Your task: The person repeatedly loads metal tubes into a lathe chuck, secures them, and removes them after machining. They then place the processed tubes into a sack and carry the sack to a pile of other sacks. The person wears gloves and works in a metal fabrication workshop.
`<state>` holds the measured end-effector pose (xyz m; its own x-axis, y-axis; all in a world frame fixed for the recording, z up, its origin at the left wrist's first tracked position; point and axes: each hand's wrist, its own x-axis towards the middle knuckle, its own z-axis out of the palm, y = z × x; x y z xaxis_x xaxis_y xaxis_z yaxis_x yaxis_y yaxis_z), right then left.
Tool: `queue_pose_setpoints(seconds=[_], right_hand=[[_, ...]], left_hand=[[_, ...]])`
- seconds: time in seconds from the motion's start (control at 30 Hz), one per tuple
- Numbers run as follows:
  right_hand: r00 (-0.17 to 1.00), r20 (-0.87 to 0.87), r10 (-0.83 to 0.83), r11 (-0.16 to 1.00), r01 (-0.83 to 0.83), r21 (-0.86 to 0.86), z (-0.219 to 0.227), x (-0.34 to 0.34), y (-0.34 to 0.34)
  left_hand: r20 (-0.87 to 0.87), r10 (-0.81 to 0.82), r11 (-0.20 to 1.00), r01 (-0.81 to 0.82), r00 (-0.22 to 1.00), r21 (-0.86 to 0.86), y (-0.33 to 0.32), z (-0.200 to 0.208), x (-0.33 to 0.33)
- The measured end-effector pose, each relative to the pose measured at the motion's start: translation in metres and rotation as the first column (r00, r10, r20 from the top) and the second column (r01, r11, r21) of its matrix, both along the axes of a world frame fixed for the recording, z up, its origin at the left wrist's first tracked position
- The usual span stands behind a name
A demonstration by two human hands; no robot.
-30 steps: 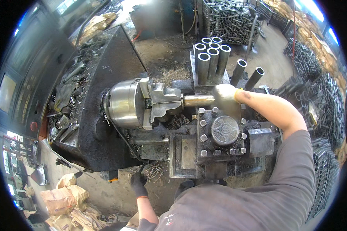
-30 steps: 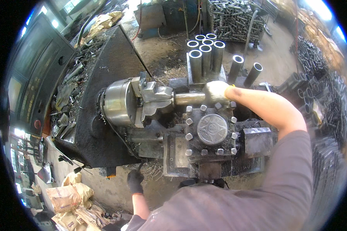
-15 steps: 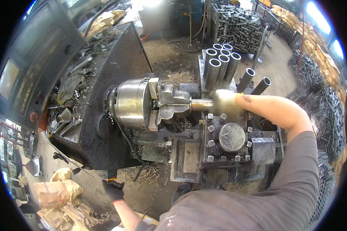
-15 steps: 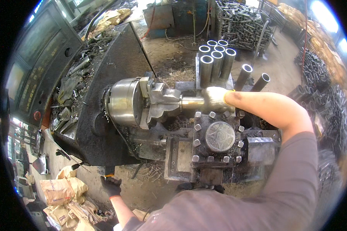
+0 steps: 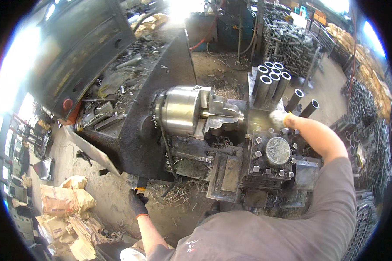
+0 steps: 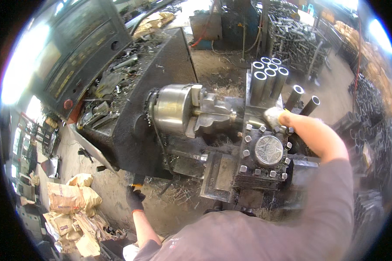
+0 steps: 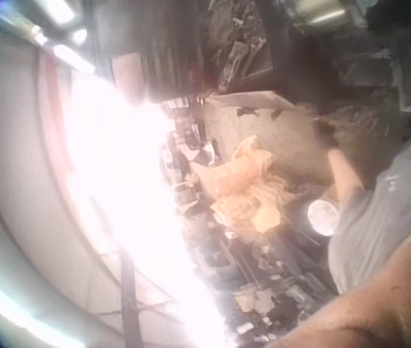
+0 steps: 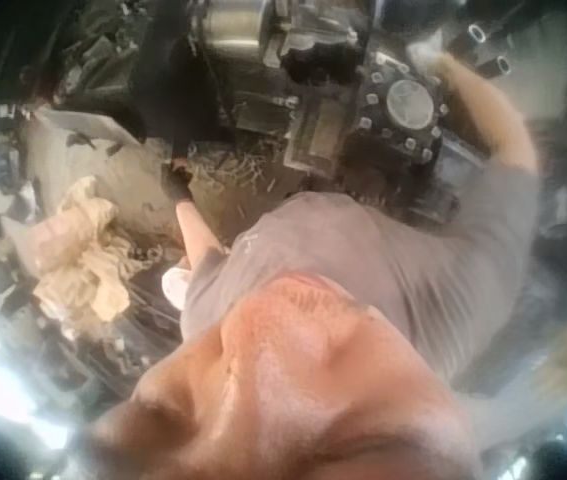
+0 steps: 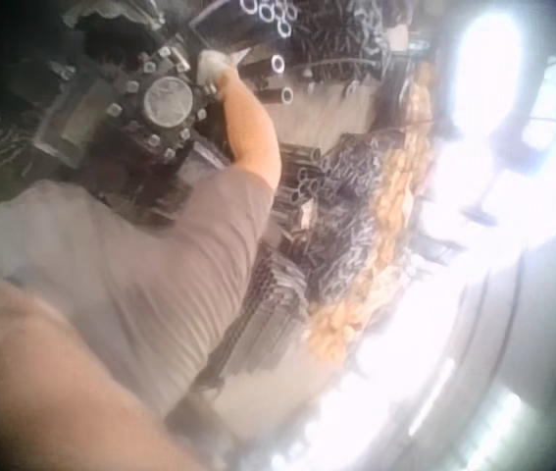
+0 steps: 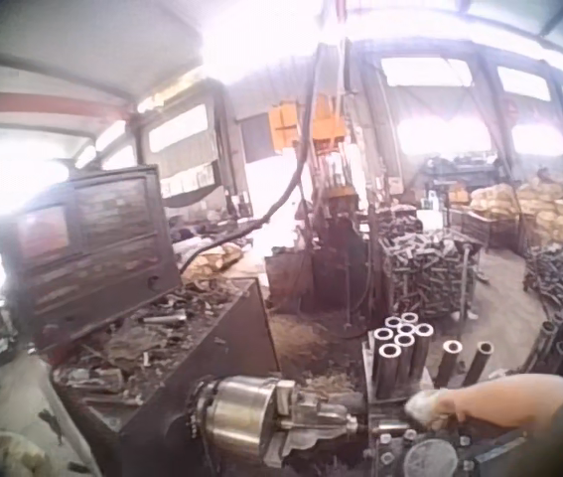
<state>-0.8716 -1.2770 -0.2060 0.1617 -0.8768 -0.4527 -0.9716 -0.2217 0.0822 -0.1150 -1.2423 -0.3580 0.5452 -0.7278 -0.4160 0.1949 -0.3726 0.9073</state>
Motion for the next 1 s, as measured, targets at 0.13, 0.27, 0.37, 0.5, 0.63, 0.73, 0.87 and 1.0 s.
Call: queue_pose_setpoints(seconds=[0.13, 0.27, 0.37, 0.5, 0.63, 0.73, 0.87, 1.0], right_hand=[[0.949, 0.139, -0.284, 0.877, 0.316, -0.361, 0.040, -0.008, 0.061], [0.748, 0.498, -0.439, 0.505, 0.664, -0.552, 0.080, 0.001, 0.120], [0.608, 0.712, -0.352, 0.237, 0.794, -0.560, 0.102, 0.009, 0.151], [0.490, 0.871, -0.045, 0.140, 0.866, -0.480, 0.136, 0.036, 0.210], [0.345, 0.918, 0.197, 0.192, 0.905, -0.381, 0.155, 0.088, 0.271], [0.217, 0.914, 0.343, 0.467, 0.805, -0.366, 0.159, 0.118, 0.290], [0.197, 0.844, 0.499, 0.787, 0.306, -0.536, 0.150, 0.146, 0.276], [0.264, 0.861, 0.434, 0.892, 0.008, -0.452, 0.116, 0.195, 0.264]], left_hand=[[0.826, 0.418, 0.811, 0.254, 0.378, -0.527, 0.006, 0.122, -0.047], [0.831, 0.555, 0.618, 0.656, 0.026, -0.433, -0.069, 0.283, -0.085], [0.959, 0.272, 0.833, 0.518, -0.080, -0.193, -0.170, 0.354, -0.108], [0.972, -0.127, 0.922, 0.338, -0.199, 0.190, -0.262, 0.392, -0.113], [0.988, 0.146, 0.881, 0.461, -0.048, -0.108, -0.228, 0.384, -0.133], [0.893, 0.443, 0.561, 0.751, 0.083, -0.348, -0.121, 0.337, -0.161], [0.934, -0.211, 0.396, 0.899, 0.287, -0.187, 0.054, 0.188, -0.191], [0.444, -0.883, 0.400, 0.744, 0.155, 0.535, 0.194, 0.022, -0.156]])
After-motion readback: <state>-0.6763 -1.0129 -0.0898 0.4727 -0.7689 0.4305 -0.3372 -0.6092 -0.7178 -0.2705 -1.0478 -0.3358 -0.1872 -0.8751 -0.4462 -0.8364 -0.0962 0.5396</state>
